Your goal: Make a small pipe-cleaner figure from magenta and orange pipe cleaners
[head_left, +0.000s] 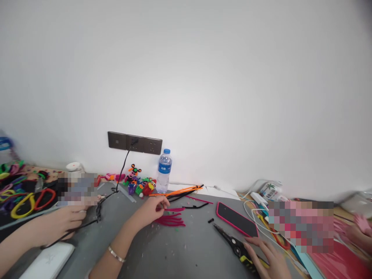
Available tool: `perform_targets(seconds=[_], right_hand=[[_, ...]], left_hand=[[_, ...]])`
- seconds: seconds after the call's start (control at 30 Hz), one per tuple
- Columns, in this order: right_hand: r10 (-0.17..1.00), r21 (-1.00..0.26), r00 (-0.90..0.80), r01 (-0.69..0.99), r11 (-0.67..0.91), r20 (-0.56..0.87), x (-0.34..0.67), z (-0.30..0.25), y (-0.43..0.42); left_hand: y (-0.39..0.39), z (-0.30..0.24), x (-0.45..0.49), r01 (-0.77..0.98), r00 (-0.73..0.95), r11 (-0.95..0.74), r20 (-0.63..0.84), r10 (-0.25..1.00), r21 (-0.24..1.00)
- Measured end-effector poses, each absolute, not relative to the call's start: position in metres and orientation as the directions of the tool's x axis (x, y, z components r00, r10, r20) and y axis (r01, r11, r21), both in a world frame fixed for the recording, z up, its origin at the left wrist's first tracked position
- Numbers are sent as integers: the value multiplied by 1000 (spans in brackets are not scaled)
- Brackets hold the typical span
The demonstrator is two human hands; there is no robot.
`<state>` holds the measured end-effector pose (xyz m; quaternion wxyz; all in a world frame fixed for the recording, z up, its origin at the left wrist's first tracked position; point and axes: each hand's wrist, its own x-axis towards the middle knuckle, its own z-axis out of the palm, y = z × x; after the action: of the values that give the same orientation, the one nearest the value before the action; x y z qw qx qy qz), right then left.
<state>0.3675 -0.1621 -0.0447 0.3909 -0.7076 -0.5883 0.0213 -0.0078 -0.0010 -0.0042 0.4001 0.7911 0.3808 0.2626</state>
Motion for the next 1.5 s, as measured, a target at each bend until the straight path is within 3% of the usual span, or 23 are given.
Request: perform_targets(seconds=[0.1,0.2,0.3,0.47,0.7,0.87,1.03,1.17,1.5], right_hand=[[878,-773,331,631,66,346,321,-25,-142],[973,-929,126,342,140,193,260,-12,-112],[996,-989,-20,120,91,89,213,-11,-75],[957,-997,-289,77,-6,-28,198,-12,-23],[913,-1000,-407,-19,-10,-1,195,-1,-13],[938,-992,-338,-115,46,83,174,-10,-11],[992,-969,-93,-238,60,84,187,-20,-3],[995,-924,-28,-376,75,92,194,-17,-4],[988,-931,71,-331,156,140,186,-25,-4]], left_hand=[[-4,2,-5,306,545,-335,125,829,891],[-6,8,-2,184,520,-200,77,851,962],[-5,7,0,151,524,-128,31,851,980],[1,-1,-2,230,487,-162,30,873,960],[-1,4,-3,217,466,-29,-78,881,976],[-6,0,4,172,610,62,-156,777,983],[-6,3,2,68,559,146,-159,814,987],[-5,3,-1,50,589,169,-166,791,984],[-10,0,9,236,614,113,-238,753,965]])
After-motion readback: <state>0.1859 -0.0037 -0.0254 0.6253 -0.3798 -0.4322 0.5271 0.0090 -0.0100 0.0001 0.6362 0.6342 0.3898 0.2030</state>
